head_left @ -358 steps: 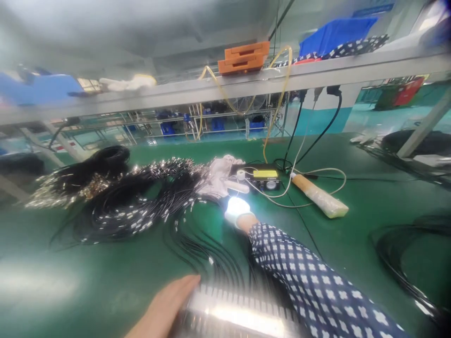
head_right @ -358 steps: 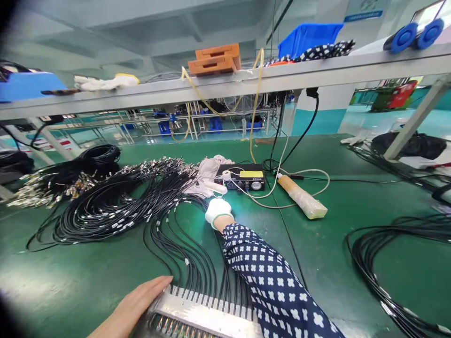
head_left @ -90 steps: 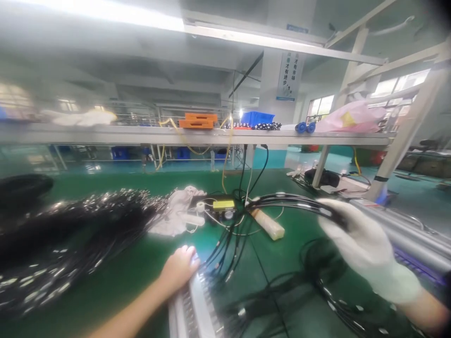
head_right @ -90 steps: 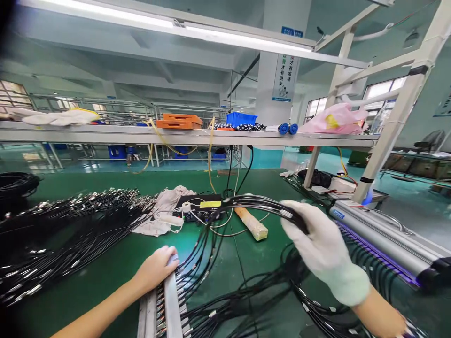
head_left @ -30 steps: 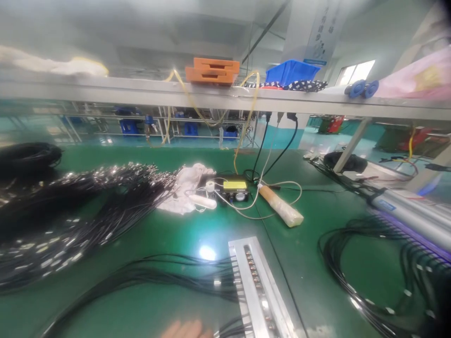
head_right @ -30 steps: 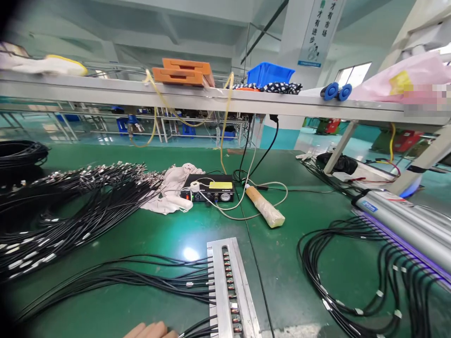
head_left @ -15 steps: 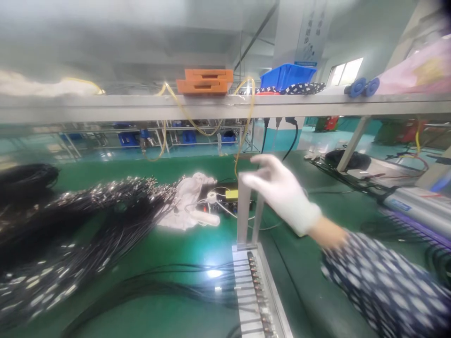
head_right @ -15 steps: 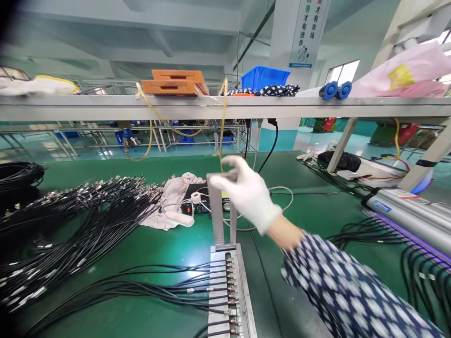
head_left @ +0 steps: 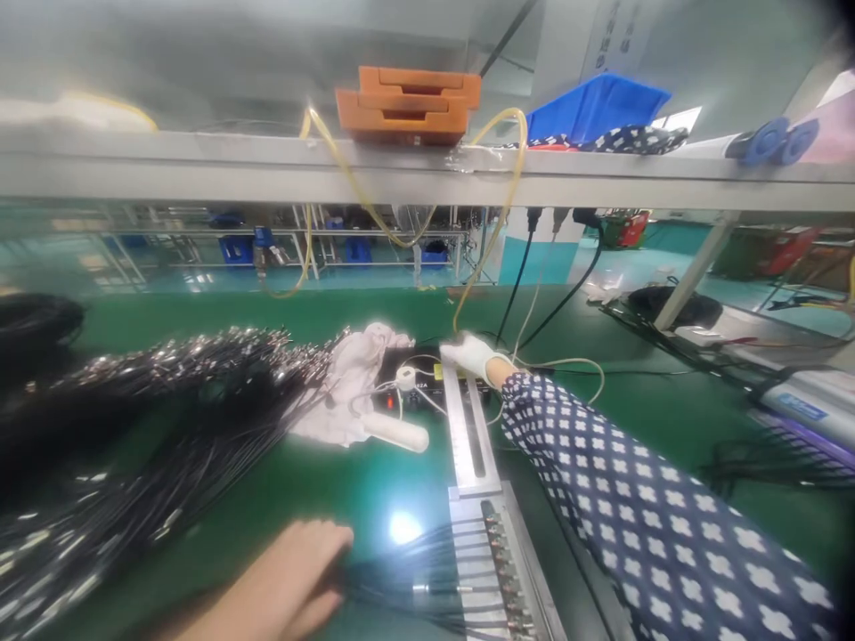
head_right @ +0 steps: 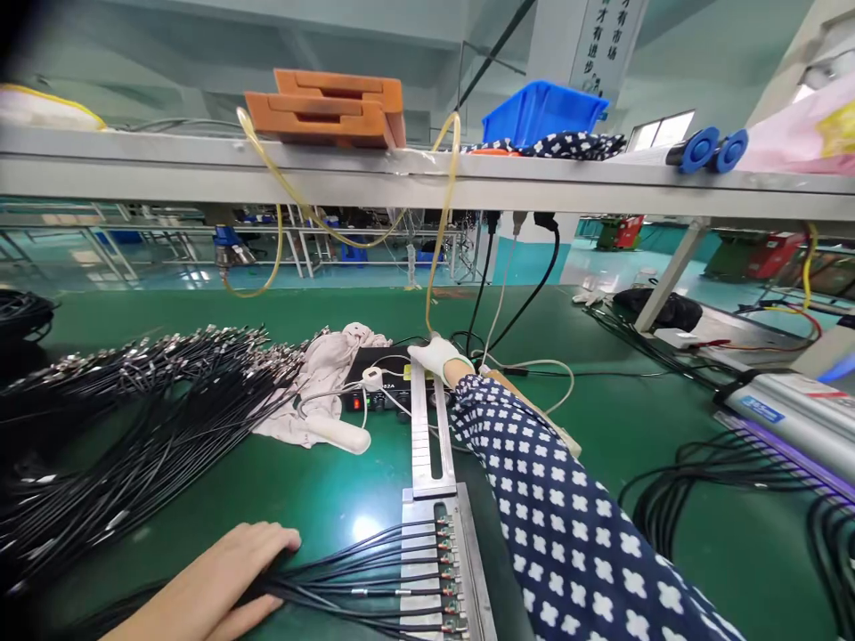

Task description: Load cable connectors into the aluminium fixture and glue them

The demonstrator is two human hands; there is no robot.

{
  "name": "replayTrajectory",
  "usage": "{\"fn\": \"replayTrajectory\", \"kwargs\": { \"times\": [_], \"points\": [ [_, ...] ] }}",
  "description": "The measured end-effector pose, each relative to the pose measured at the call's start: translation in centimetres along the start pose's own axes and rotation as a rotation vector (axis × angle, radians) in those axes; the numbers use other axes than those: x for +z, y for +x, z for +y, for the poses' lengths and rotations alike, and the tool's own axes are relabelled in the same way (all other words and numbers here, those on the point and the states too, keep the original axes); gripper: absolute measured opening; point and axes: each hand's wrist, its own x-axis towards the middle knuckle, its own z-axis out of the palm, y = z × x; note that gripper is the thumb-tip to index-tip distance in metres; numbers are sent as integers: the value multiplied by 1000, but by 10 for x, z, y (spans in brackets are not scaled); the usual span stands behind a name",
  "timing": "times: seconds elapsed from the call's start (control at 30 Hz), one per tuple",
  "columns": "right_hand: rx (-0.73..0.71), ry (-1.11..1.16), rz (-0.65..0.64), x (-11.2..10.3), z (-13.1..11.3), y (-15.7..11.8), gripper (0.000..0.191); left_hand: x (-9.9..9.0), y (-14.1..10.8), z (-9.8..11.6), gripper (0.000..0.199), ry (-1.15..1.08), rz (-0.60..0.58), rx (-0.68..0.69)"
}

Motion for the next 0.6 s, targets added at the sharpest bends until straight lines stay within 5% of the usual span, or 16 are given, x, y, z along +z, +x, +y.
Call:
{"fn": "replayTrajectory", "kwargs": {
  "times": [0.2,0.43,0.6],
  "points": [
    [-124,201,65,-17,23,-93,35,-22,11,32,8,-76,-273,-115],
    [-152,296,50,2,77,-244,32,-54,24,44,23,-410,-599,-248],
    [-209,-18,141,19,94,-281,43,-87,37,66,49,-482,-439,-177]
  ]
}}
